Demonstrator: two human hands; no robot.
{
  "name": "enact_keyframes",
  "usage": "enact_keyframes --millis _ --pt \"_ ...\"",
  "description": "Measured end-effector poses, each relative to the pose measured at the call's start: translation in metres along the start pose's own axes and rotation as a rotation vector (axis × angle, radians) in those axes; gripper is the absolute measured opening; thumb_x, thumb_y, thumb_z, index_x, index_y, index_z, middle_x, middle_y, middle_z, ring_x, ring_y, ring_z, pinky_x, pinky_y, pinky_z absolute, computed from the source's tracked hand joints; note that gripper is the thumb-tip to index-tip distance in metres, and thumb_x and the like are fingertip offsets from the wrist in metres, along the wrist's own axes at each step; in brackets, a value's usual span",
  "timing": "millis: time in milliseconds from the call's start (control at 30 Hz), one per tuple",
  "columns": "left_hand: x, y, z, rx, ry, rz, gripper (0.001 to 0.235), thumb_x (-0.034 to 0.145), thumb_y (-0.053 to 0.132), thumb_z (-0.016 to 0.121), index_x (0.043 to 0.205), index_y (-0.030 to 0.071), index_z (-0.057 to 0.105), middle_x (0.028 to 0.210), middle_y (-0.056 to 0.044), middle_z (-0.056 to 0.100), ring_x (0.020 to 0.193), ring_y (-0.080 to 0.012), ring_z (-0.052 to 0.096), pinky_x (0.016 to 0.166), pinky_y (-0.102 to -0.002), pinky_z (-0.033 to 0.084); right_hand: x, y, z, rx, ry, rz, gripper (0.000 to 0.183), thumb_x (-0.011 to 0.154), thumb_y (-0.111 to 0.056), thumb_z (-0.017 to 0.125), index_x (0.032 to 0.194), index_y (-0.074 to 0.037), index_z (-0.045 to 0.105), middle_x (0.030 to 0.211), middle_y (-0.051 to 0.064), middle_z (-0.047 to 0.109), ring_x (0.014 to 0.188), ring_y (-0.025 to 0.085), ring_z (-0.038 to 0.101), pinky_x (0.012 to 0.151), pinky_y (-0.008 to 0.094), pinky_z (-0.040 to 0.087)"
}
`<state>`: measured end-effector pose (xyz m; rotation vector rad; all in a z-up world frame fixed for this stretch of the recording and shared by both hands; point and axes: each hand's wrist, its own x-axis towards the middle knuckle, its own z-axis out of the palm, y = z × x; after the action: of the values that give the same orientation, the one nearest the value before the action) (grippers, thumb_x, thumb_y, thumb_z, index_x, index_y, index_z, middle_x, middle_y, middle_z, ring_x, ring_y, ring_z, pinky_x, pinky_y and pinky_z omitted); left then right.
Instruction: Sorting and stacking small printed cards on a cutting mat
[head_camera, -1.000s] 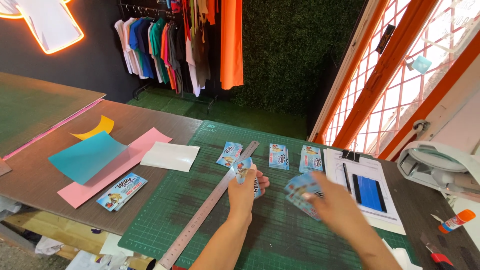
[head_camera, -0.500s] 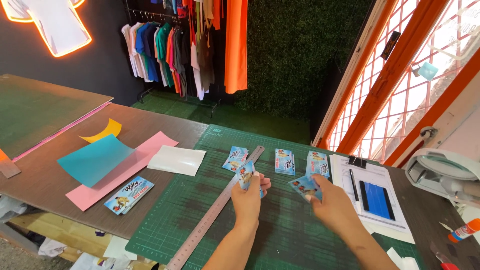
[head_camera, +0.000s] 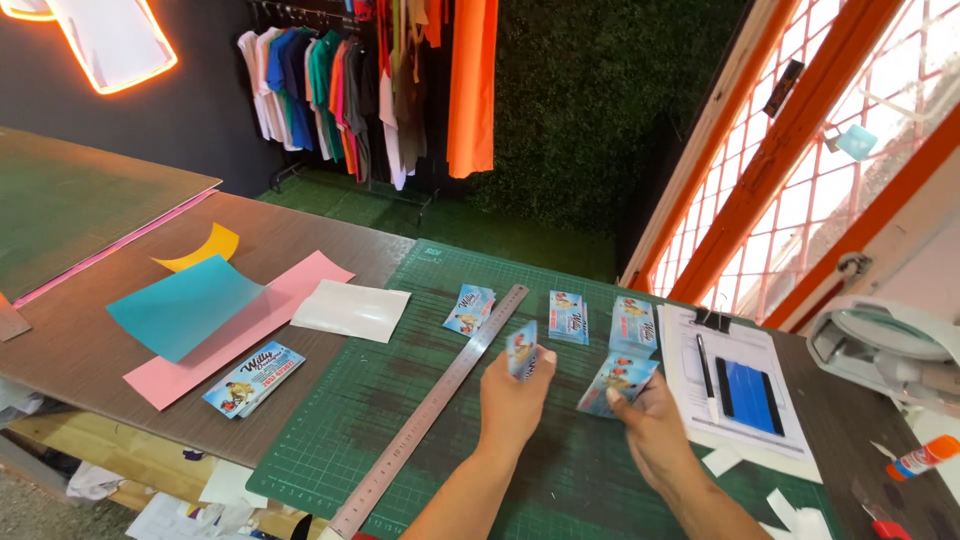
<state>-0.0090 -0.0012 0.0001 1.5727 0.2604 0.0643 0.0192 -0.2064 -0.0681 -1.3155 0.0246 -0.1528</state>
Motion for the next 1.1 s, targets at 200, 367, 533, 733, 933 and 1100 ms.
enact_keyframes --millis 200,367,533,733,933,1100 --pt "0.006 -0.027 0.016 0.084 -0.211 0.130 0.008 0.092 0.026 0.073 0.099 0.021 0.074 0.096 0.004 0.078 0.090 -0.0133 0.069 0.080 -0.031 0.052 -0.011 -0.010 0.006 -0.231 -0.067 -0.173 0.065 0.083 -0.005 0.072 0.140 -0.014 0.043 0.121 0.017 0.063 0.105 0.027 0.064 0.091 0.040 0.055" --pt "0.002 -0.025 0.019 0.129 -0.264 0.158 0.008 0.094 0.024 0.070 0.098 0.018 0.073 0.088 0.002 0.077 0.082 -0.0141 0.070 0.075 -0.030 0.052 -0.032 -0.041 0.022 -0.866 0.002 -0.366 0.080 0.089 -0.011 0.064 0.159 -0.022 0.027 0.146 0.007 0.047 0.121 0.022 0.060 0.076 0.038 0.057" --pt "0.006 -0.032 0.021 0.173 -0.261 0.174 0.009 0.092 0.024 0.070 0.098 0.019 0.075 0.091 0.003 0.078 0.081 -0.0145 0.070 0.072 -0.031 0.053 -0.032 -0.039 0.015 -1.151 -0.019 -0.385 0.055 0.092 -0.009 0.061 0.143 -0.030 0.058 0.151 0.000 0.042 0.133 0.024 0.050 0.062 0.037 0.063" --pt "0.005 -0.014 0.010 0.027 -0.056 0.123 0.011 0.091 0.019 0.067 0.088 0.020 0.078 0.076 0.004 0.073 0.061 -0.0091 0.056 0.062 -0.028 0.048 -0.002 -0.091 0.047 -0.995 -0.008 -0.162 0.042 0.092 -0.008 0.058 0.131 -0.019 0.069 0.133 0.004 0.068 0.107 0.024 0.070 0.087 0.037 0.058" --pt "0.016 -0.006 0.001 -0.615 0.032 -0.262 0.026 0.095 0.017 0.046 0.106 0.004 0.065 0.089 -0.015 0.072 0.071 -0.0239 0.074 0.061 -0.035 0.057 0.161 -0.059 0.068 -1.109 -0.060 -0.020 0.045 0.094 -0.026 0.067 0.138 -0.019 0.063 0.142 0.006 0.060 0.117 0.029 0.061 0.087 0.046 0.051" --pt "0.014 0.001 0.001 -0.636 0.016 -0.331 0.042 0.090 0.023 0.040 0.110 -0.002 0.067 0.092 -0.024 0.078 0.075 -0.0301 0.077 0.059 -0.034 0.056 0.262 0.034 0.049 -1.468 -0.167 0.094 0.063 0.077 -0.015 0.060 0.138 -0.028 0.066 0.142 0.005 0.065 0.123 0.029 0.066 0.100 0.039 0.053"
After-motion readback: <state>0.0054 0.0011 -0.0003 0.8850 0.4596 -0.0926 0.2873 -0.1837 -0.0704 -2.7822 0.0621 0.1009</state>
